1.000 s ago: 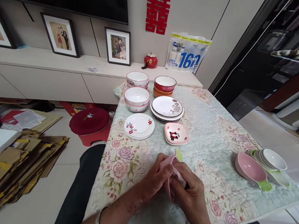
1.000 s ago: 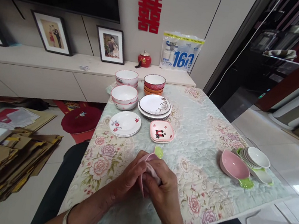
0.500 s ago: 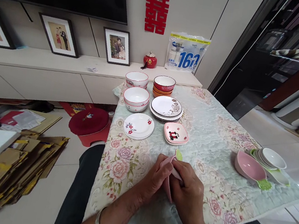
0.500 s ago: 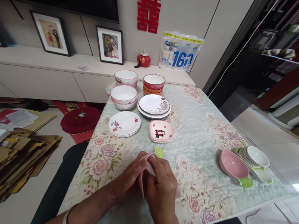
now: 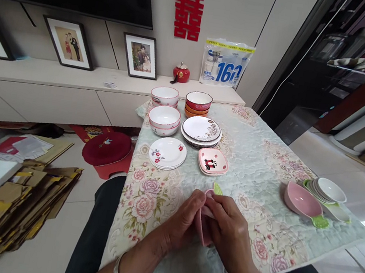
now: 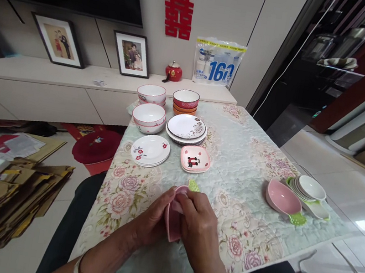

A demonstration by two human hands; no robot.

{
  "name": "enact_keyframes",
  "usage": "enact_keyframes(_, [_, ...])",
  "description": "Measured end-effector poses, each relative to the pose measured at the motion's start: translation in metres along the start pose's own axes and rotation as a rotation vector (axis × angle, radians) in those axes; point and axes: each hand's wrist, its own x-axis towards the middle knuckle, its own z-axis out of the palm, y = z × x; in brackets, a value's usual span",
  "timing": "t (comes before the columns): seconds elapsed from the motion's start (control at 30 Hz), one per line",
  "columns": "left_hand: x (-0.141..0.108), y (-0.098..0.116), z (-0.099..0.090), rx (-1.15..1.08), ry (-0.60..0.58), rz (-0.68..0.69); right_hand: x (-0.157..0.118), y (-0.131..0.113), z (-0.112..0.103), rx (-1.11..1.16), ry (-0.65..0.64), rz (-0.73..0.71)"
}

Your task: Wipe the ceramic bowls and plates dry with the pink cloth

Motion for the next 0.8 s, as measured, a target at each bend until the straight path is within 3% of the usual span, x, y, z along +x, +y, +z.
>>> enact_keyframes(0.1, [-0.001, 0.003, 0.002, 0.03, 0.026, 0.06, -0.002, 0.001, 0.009, -0.075, 0.067, 0.034])
enact_keyframes(0.27, [-0.008, 0.016, 0.009, 0.435, 0.108, 0.252, 0.0, -0.005, 0.004, -0.082, -0.154, 0.308])
enact_keyframes(0.43, [-0.011, 0.021, 0.015, 0.558, 0.131, 0.353, 0.006, -0.013, -0.012, 0.297, -0.289, 0.406])
enact_keyframes(0.57, [-0.011, 0.022, 0.015, 0.585, 0.174, 0.378, 0.008, -0.011, -0.018, 0.506, -0.333, 0.356])
enact_keyframes(0.67, [-0.01, 0.021, 0.014, 0.538, 0.201, 0.362, 0.005, -0.001, -0.014, 0.373, -0.303, 0.342])
enact_keyframes(0.8, [-0.008, 0.017, 0.011, 0.414, 0.175, 0.306, -0.001, 0.008, -0.001, 0.06, -0.111, 0.357])
